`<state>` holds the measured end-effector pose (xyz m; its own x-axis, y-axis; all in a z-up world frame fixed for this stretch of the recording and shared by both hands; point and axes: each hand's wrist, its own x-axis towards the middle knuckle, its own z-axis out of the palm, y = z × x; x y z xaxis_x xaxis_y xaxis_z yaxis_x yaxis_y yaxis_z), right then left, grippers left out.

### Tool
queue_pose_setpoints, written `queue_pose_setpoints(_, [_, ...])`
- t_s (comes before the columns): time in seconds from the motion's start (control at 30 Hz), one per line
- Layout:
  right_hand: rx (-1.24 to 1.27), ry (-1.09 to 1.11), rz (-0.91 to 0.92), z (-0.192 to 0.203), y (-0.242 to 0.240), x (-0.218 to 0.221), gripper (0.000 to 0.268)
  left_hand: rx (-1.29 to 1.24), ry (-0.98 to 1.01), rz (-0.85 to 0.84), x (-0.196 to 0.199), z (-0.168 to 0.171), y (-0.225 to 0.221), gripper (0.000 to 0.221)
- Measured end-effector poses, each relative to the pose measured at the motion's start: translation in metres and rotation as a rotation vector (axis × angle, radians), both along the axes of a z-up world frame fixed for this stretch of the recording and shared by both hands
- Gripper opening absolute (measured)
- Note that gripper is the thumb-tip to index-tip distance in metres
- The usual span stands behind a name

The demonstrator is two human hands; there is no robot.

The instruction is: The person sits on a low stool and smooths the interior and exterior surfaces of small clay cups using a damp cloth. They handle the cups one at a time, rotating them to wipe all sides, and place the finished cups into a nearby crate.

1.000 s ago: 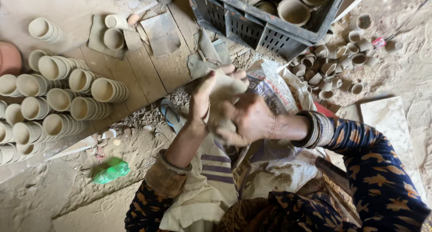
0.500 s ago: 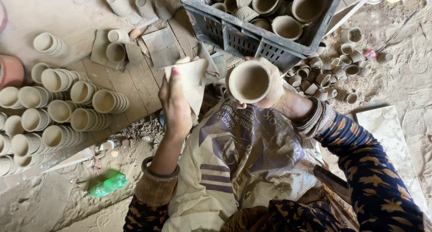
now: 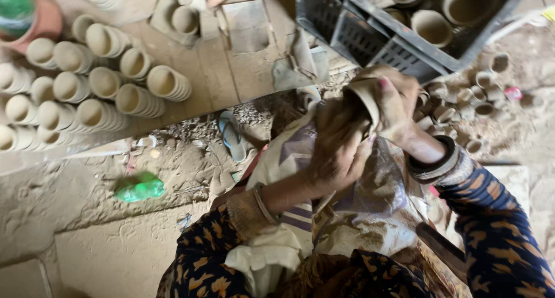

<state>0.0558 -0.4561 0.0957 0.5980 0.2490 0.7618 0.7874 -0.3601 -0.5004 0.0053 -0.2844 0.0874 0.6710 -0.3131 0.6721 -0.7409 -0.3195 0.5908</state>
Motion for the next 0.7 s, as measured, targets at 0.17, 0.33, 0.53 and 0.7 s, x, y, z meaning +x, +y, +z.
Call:
queue_pose_setpoints(0.17, [0.238,-0.376,0.002,-0.019,-0.001,0.014,0.029,0.193,0.842,-0.175,-0.019,-0.029,-0.010,0.034])
queue_pose_setpoints(0.33, [-0.012,0.107,0.160,-0.018,-0.004,0.010,0.038,0.207,-0.114,0.088,0.022,-0.025,0.000,0.038])
queue_pose_setpoints(0.53, [0.030,0.197,-0.078,0.005,0.009,-0.002,0.051,-0.262,1.010,-0.130,0.002,-0.017,-0.003,0.035])
queue_pose_setpoints(0.7, [0.053,-0.078,0.064,-0.011,0.010,0.001,0.029,-0.331,0.019,-0.107,-0.009,-0.005,-0.003,0.028])
